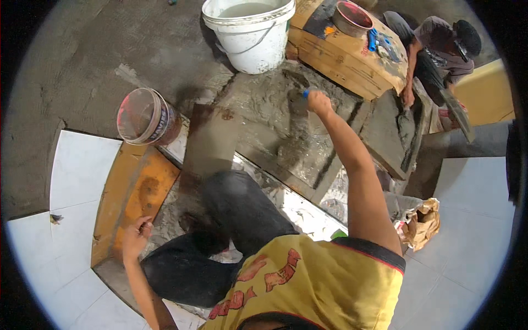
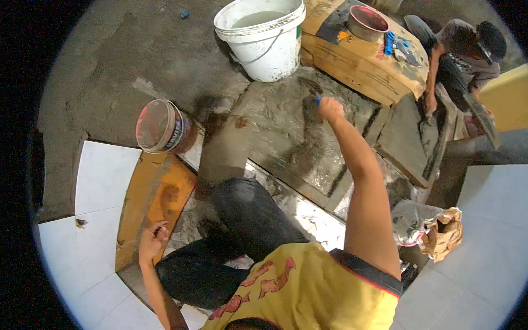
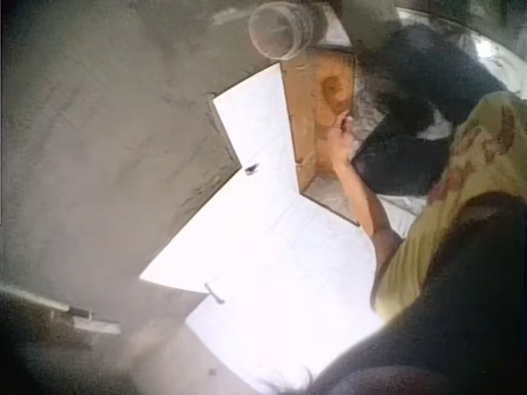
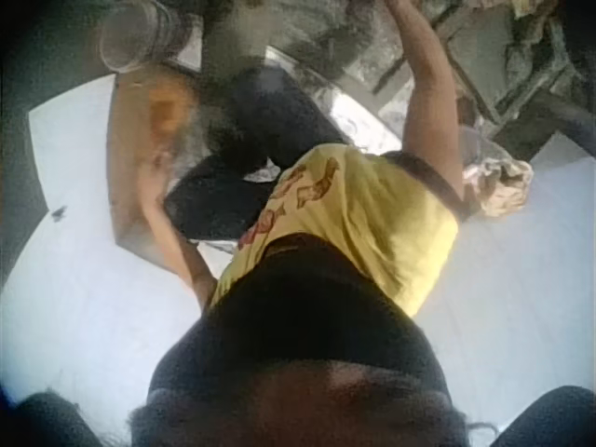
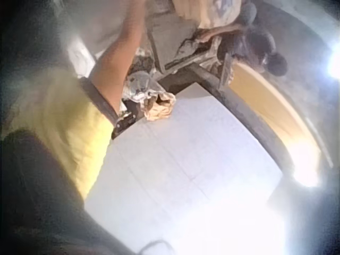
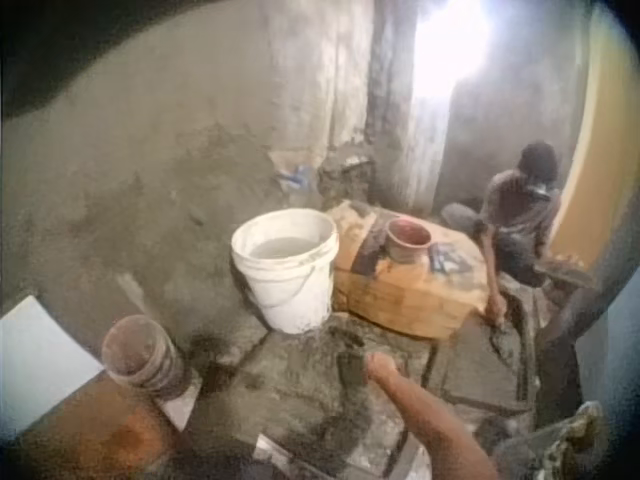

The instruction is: The person wipes a tile surface with a sponge, then scoops wet cement from a container onto a board and applies it to a wall using a trowel.

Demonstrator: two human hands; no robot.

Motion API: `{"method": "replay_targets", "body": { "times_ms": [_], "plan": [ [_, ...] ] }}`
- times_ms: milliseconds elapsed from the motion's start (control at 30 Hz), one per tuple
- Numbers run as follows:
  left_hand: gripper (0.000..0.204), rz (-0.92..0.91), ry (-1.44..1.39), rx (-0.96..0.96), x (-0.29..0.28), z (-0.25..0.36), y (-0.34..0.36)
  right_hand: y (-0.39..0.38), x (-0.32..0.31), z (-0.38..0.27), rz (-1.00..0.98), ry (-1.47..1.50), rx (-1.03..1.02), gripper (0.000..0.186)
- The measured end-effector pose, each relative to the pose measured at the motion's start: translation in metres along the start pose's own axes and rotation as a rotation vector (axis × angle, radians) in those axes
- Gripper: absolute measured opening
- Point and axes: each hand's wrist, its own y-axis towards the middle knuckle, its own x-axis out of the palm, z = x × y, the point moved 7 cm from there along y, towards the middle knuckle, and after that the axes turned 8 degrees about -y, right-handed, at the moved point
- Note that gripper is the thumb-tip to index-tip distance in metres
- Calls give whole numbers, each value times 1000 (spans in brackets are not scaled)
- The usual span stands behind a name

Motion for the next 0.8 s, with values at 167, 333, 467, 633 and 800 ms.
{"method": "replay_targets", "body": {
  "times_ms": [167,333,467,633,800],
  "plan": [
    [23,-30,-41,-92,3,-21,-8,51,33,-85,-58,-12,-79,24],
    [26,-115,-95,-113,12,-15,-6,-22,60,-101,-228,66,-167,24],
    [27,-166,-116,-106,22,1,-3,-100,36,-70,-133,-421,-512,26],
    [27,-151,-65,28,18,4,-7,-142,31,26,-116,187,-4,32],
    [26,-162,-126,-99,17,-26,-9,-131,109,117,18,549,509,42]
  ]
}}
